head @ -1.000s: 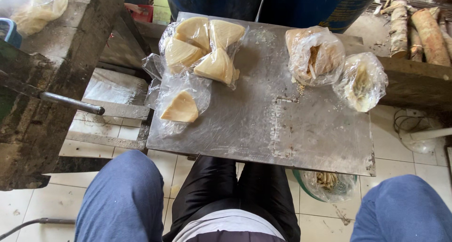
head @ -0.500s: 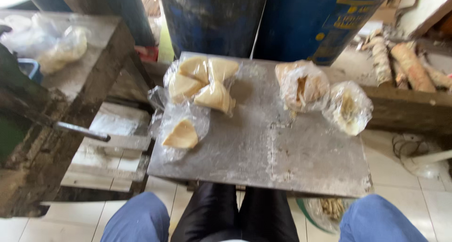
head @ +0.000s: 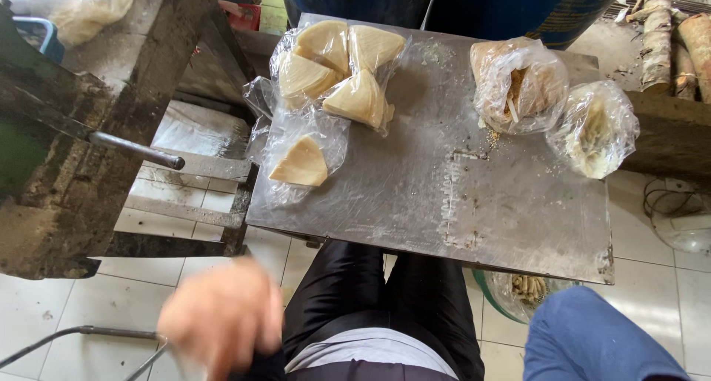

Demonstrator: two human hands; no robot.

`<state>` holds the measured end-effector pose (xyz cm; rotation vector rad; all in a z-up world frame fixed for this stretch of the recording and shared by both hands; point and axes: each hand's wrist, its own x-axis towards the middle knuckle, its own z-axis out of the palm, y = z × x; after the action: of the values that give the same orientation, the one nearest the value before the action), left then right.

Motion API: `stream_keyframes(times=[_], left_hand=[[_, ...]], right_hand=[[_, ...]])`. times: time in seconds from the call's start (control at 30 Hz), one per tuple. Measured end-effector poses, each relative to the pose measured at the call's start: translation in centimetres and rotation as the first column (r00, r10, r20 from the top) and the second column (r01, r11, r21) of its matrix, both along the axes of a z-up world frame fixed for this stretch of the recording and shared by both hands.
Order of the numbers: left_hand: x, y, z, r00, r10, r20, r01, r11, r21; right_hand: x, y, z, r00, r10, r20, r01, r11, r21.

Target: The person unwraps a stack of triangular dough sheets and separates them. They then scoop a granular filling from a plastic bag and place it onto each sheet, folding the sheets into triangular packets. The finished packets are stacked on the table.

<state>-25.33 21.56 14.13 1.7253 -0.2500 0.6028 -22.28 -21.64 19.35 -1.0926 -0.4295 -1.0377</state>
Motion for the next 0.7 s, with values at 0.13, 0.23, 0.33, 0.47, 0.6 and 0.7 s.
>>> stream_keyframes(times=[0.13,0.23,0.33,0.47,0.6,0.7], left_hand=[[8.1,0.9,-2.9,0.970,0.175,-0.172,-0.135,0.966,0.218],[12.9,1.4,-6.4,0.961,0.249,-0.122,-0.162,0.861,0.482],[14.7,1.2,-8.2,0.916,0.368,-0.160,-0.182,0.736,0.652],[14.3,0.8,-8.4,0.903,0.380,-0.200,-0.142,0.704,0.696],[13.3,0.2,-8.1,0.973,0.233,0.010,-0.184,0.742,0.645],[12.0,-0.4,-8.8,0.974,0.154,-0.164,-0.032,0.817,0.576]], right_hand=[[1.2,1.8,0.7,0.997,0.077,-0.004,-0.078,0.996,-0.042],[0.3,2.9,1.7,0.982,0.191,-0.016,-0.191,0.978,-0.084],[2.9,4.0,1.8,0.942,0.333,-0.043,-0.335,0.922,-0.193],[12.4,3.8,-0.2,0.910,0.221,-0.352,-0.414,0.551,-0.725],[19.1,7.2,-7.3,0.793,0.249,-0.556,-0.587,0.553,-0.591],[20.1,8.1,-11.4,0.723,0.158,-0.673,-0.617,0.586,-0.525]])
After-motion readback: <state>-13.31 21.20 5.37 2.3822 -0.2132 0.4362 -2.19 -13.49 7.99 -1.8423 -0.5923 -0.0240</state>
